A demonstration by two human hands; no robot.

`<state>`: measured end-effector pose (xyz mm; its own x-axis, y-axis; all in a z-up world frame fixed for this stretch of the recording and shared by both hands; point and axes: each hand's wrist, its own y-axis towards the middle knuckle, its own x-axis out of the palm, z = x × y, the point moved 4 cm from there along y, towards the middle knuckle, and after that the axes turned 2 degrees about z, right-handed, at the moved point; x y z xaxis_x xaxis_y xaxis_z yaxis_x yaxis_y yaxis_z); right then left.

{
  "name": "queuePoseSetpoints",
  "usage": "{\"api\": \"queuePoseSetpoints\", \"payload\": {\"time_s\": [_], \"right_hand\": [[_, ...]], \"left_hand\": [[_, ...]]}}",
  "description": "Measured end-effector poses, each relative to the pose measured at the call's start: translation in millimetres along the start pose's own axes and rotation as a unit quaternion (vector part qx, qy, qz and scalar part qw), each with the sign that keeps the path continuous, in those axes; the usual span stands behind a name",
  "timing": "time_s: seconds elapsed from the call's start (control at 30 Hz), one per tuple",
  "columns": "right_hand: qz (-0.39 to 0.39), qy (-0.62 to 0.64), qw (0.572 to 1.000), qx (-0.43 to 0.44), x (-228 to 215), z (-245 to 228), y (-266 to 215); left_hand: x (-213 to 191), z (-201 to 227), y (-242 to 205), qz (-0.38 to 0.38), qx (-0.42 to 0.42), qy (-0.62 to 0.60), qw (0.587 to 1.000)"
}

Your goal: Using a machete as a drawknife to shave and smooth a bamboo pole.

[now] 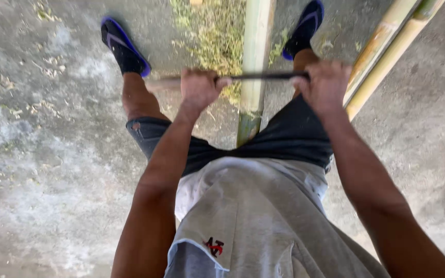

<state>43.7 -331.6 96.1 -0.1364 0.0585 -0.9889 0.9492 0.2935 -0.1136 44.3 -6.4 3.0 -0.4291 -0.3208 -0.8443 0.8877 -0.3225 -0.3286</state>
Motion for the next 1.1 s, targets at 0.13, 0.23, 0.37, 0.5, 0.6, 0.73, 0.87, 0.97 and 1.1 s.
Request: {"api": "queuePoseSetpoints", "payload": {"time_s": [0.13, 0.23, 0.37, 0.5, 0.6, 0.73, 0.87, 0.97, 1.1], "right_hand": [[0.019, -0.047, 0.999, -0.001, 0, -9, -11], [-0.010, -0.032, 0.999, 0.025, 8, -21, -47], [0.016, -0.058, 0.998, 0.016, 1, -12, -17], [-0.006, -0.037, 0.999, 0.035, -21, -22, -4], [-0.003, -0.037, 0.999, 0.016, -19, -37, -36], [0.001, -0.065, 0.998, 0.006, -30, -35, 1], [-0.010, -0.111, 0.994, -0.023, -56, -53, 31], [-0.068, -0.133, 0.988, -0.037, -62, -79, 4], [-0.053, -0.072, 0.996, -0.026, -62, -76, 23]], "left_hand": [[3, -3, -7, -0.002, 0.000, 0.034, 0.999], [15, -4, -27, -0.040, 0.019, 0.017, 0.999], [16, -13, 8, 0.015, 0.049, 0.014, 0.999], [33, -15, -9, 0.062, 0.043, 0.018, 0.997], [38, -13, -29, 0.047, 0.036, -0.026, 0.998], [33, -21, 1, 0.002, 0.018, -0.082, 0.996], [101, -42, -6, -0.014, -0.009, -0.110, 0.994], [103, -35, -26, 0.017, 0.040, -0.146, 0.988], [85, -31, -19, -0.041, 0.023, -0.193, 0.980]]}}
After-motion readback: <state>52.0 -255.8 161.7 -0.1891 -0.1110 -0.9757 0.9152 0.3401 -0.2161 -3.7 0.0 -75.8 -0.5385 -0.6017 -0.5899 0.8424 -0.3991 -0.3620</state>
